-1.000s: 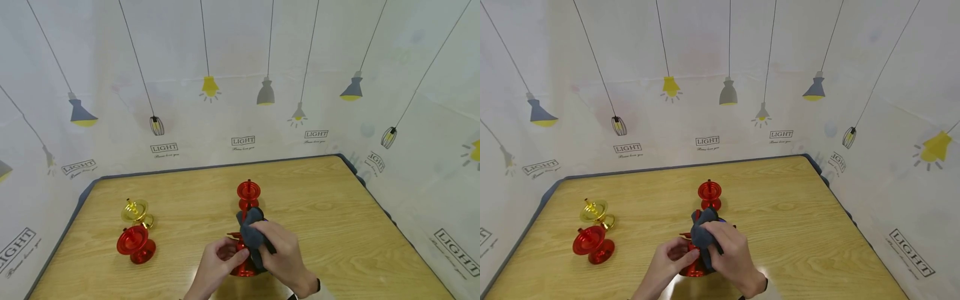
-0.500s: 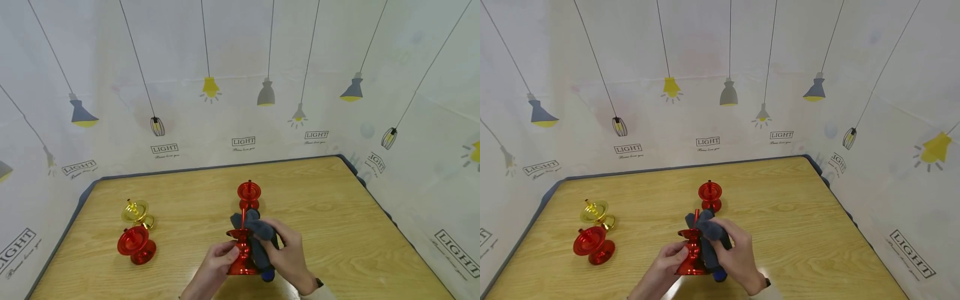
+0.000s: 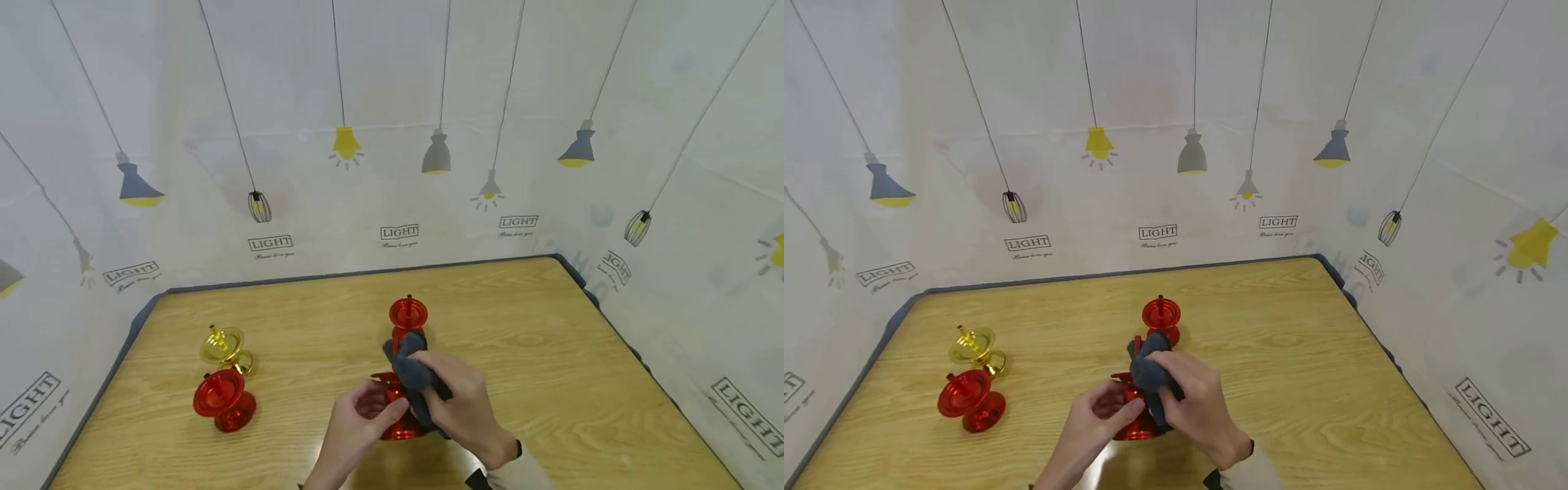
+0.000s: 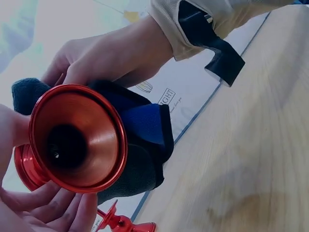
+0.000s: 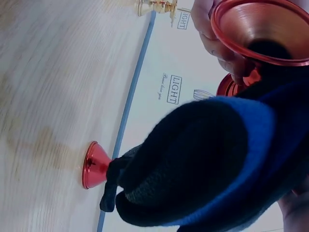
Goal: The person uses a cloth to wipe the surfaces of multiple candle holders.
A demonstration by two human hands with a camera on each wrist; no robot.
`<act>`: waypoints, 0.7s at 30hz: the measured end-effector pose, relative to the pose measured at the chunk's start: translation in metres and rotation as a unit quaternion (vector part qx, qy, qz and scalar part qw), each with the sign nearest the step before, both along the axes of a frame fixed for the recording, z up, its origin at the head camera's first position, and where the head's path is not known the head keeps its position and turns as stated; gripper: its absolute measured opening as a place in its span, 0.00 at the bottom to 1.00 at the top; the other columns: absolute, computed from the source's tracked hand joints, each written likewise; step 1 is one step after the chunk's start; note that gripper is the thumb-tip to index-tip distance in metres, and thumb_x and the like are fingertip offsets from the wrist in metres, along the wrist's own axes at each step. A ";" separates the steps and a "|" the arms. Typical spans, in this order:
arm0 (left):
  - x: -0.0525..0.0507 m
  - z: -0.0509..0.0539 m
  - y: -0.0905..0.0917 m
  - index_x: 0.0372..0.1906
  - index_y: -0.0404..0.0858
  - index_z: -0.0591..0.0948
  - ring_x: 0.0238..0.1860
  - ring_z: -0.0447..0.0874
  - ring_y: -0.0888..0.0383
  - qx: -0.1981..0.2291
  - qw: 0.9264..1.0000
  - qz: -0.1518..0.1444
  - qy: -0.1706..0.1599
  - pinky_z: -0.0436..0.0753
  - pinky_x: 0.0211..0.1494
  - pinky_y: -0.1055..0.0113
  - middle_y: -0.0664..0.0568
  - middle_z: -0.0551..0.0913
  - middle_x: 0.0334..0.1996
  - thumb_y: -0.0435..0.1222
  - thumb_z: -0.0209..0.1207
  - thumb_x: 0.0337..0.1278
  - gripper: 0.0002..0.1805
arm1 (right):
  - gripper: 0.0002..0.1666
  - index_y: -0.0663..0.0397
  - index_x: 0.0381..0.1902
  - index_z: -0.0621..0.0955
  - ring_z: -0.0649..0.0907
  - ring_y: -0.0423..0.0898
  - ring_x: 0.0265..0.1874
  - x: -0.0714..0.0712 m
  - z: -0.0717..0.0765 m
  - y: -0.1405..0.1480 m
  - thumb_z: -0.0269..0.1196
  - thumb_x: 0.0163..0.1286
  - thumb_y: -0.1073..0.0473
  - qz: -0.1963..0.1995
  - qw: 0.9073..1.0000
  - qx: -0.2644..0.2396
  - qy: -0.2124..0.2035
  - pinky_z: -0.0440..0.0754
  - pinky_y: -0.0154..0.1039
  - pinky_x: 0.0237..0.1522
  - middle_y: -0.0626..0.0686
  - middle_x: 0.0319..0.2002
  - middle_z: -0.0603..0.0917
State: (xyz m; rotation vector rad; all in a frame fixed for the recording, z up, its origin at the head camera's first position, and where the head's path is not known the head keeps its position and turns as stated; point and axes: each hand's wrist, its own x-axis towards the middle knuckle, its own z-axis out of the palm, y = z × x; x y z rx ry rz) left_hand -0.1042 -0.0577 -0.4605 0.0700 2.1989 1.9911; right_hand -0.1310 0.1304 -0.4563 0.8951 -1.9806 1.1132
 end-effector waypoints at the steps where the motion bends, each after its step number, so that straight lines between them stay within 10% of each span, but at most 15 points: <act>1: 0.000 0.000 0.000 0.47 0.32 0.84 0.38 0.85 0.57 0.000 1.000 0.006 0.002 0.84 0.43 0.71 0.49 0.86 0.36 0.46 0.70 0.59 0.22 | 0.11 0.54 0.49 0.84 0.89 0.48 0.41 0.000 0.000 0.000 0.67 0.70 0.62 0.001 1.000 0.002 -0.003 0.83 0.31 0.54 0.52 0.41 0.89; 13: -0.005 -0.004 -0.009 0.56 0.26 0.79 0.44 0.86 0.63 0.158 0.982 -0.057 -0.090 0.83 0.50 0.68 0.55 0.89 0.40 0.41 0.60 0.71 0.22 | 0.21 0.58 0.53 0.84 0.88 0.41 0.48 -0.005 -0.008 0.001 0.71 0.61 0.73 0.046 0.981 -0.104 -0.158 0.84 0.31 0.52 0.58 0.45 0.90; 18: -0.006 -0.005 -0.012 0.51 0.33 0.81 0.44 0.85 0.64 0.237 0.958 -0.103 -0.124 0.83 0.53 0.68 0.59 0.87 0.38 0.39 0.54 0.76 0.13 | 0.21 0.57 0.53 0.84 0.88 0.41 0.48 -0.010 -0.008 -0.002 0.72 0.61 0.72 0.034 0.982 -0.103 -0.153 0.84 0.31 0.51 0.57 0.46 0.90; 21: -0.007 -0.006 -0.014 0.51 0.34 0.81 0.44 0.84 0.64 0.232 0.959 -0.100 -0.128 0.82 0.54 0.68 0.59 0.86 0.39 0.40 0.52 0.77 0.14 | 0.21 0.56 0.52 0.85 0.88 0.43 0.47 -0.013 -0.007 -0.005 0.72 0.61 0.71 0.026 0.988 -0.075 -0.134 0.84 0.31 0.52 0.56 0.46 0.90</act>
